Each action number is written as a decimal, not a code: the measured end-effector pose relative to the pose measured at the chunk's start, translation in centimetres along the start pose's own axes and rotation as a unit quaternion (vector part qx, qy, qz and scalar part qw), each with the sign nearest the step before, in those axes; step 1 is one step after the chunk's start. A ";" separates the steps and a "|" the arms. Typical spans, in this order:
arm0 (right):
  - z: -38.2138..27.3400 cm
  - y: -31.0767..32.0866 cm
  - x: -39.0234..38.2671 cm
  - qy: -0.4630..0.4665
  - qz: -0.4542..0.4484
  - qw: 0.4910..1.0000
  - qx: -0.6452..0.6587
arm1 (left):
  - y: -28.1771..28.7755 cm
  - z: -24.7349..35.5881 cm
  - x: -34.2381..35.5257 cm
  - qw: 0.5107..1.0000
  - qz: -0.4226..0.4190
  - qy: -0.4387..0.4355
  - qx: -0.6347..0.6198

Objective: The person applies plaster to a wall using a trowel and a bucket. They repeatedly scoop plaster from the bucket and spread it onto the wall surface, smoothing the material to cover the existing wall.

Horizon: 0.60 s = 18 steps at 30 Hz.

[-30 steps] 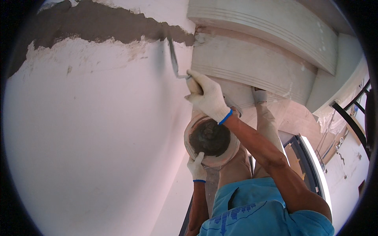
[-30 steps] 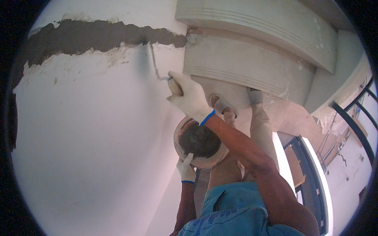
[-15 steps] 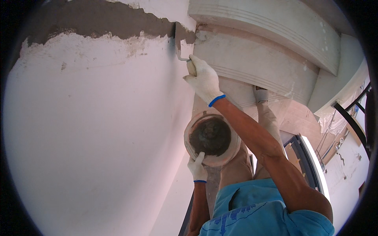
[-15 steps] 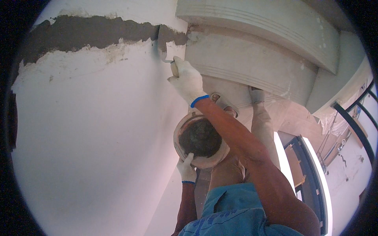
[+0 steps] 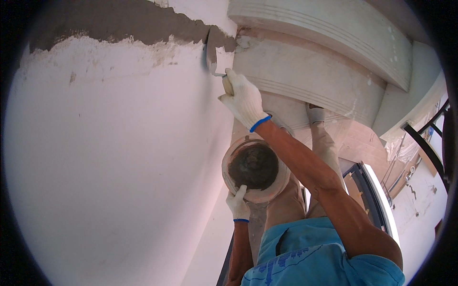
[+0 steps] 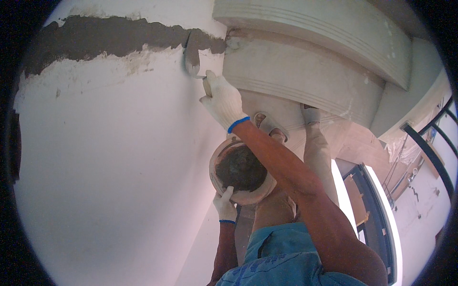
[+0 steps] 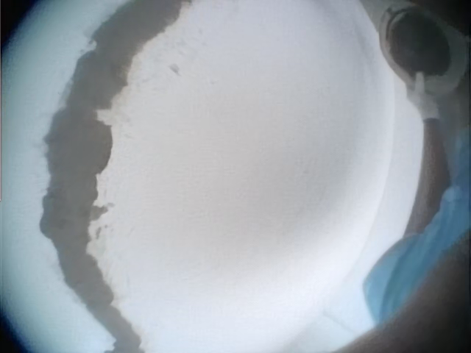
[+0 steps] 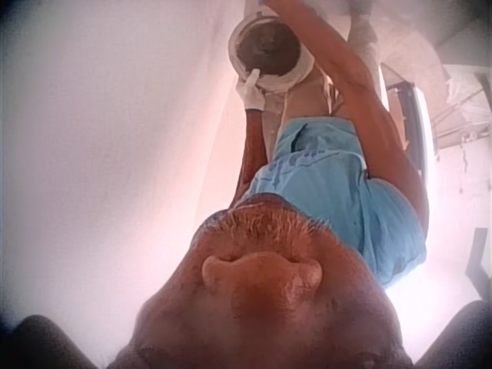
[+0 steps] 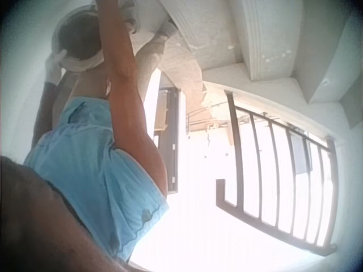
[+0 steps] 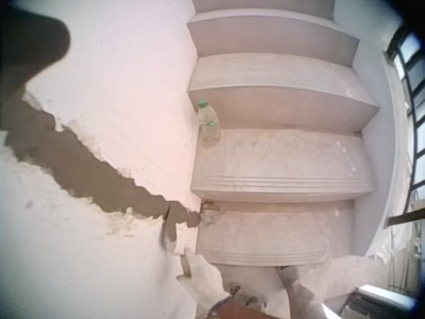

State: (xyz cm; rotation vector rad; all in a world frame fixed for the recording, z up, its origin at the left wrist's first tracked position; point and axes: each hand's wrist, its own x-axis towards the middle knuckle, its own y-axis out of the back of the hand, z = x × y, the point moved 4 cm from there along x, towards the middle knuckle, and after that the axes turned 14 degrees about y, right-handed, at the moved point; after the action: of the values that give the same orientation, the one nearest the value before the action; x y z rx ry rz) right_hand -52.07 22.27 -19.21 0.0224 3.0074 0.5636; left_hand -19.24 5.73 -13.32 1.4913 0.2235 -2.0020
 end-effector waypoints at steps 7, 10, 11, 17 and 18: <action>0.4 1.7 -2.1 0.010 0.030 0.998 0.062 | 0.4 -0.3 0.2 1.000 0.005 -0.006 0.008; 1.4 1.7 -0.4 0.023 0.056 0.997 0.042 | 0.5 -0.3 0.2 1.000 -0.001 0.008 0.030; 1.7 1.6 0.1 0.034 0.067 0.997 0.026 | 0.7 -0.4 0.3 0.999 -0.005 0.016 0.043; 0.4 0.1 0.4 0.053 0.066 0.996 0.031 | 1.4 -1.2 1.2 0.999 -0.011 -0.004 0.038; -0.2 -0.4 0.0 0.034 0.057 0.997 0.038 | 1.3 -1.3 1.2 1.000 -0.009 -0.005 0.021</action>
State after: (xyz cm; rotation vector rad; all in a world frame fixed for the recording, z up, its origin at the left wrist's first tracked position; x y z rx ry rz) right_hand -52.12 21.84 -19.13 0.1854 3.1085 0.4687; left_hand -17.64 4.85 -14.51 1.5099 0.1921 -2.0404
